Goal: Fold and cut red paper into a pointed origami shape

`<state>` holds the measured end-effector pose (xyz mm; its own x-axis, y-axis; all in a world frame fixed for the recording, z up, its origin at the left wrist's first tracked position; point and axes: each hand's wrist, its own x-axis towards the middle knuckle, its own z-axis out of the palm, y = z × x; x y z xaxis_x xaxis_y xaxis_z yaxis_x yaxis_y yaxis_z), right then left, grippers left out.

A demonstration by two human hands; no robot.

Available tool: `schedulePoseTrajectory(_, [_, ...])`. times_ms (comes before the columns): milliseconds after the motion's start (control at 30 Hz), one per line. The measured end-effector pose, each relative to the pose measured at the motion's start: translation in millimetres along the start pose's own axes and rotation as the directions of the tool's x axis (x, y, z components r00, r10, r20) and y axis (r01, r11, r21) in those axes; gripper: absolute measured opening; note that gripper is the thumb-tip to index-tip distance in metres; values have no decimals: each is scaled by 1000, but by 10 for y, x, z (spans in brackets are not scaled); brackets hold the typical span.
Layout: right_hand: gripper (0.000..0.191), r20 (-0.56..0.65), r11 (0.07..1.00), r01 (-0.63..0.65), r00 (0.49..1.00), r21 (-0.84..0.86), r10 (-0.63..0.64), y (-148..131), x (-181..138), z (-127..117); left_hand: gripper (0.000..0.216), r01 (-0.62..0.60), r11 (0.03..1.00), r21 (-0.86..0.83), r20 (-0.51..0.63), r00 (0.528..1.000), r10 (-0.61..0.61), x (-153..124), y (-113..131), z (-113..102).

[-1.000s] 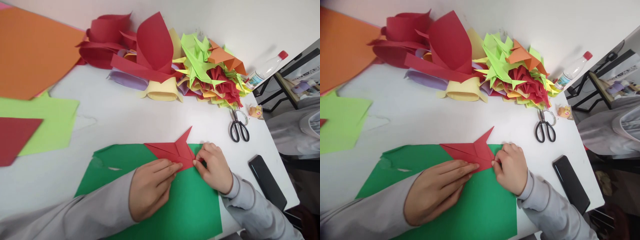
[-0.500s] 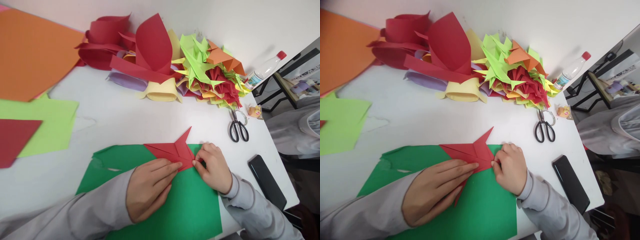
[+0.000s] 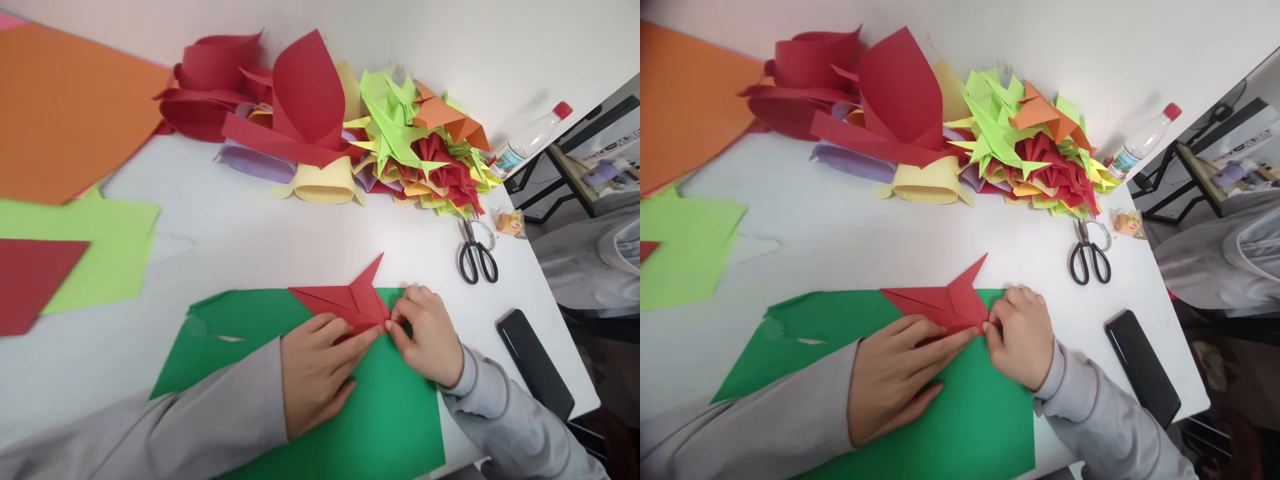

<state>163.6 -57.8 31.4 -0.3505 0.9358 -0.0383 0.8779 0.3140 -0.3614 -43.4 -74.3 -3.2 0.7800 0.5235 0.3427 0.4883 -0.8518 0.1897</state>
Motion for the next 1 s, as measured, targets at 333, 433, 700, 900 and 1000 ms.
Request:
schedulePoseTrajectory(333, [18,82,879,-119,992,461,91,187,77,-77,28,-55,991,123,-12,998,57,40,35,44])
schedulePoseTrajectory(433, [28,29,910,-89,996,404,85,181,68,-71,28,-63,991,115,-11,998,65,55,46,56])
schedulePoseTrajectory(700, [38,52,988,-29,998,152,21,44,37,-82,28,-83,990,116,-33,996,87,67,69,71])
schedulePoseTrajectory(900, [44,92,987,-61,995,151,47,145,59,-166,26,-94,988,121,-17,995,97,61,68,54])
schedulePoseTrajectory(1000, [42,121,985,-66,992,157,47,231,77,-201,27,-100,987,129,-15,995,103,64,64,43])
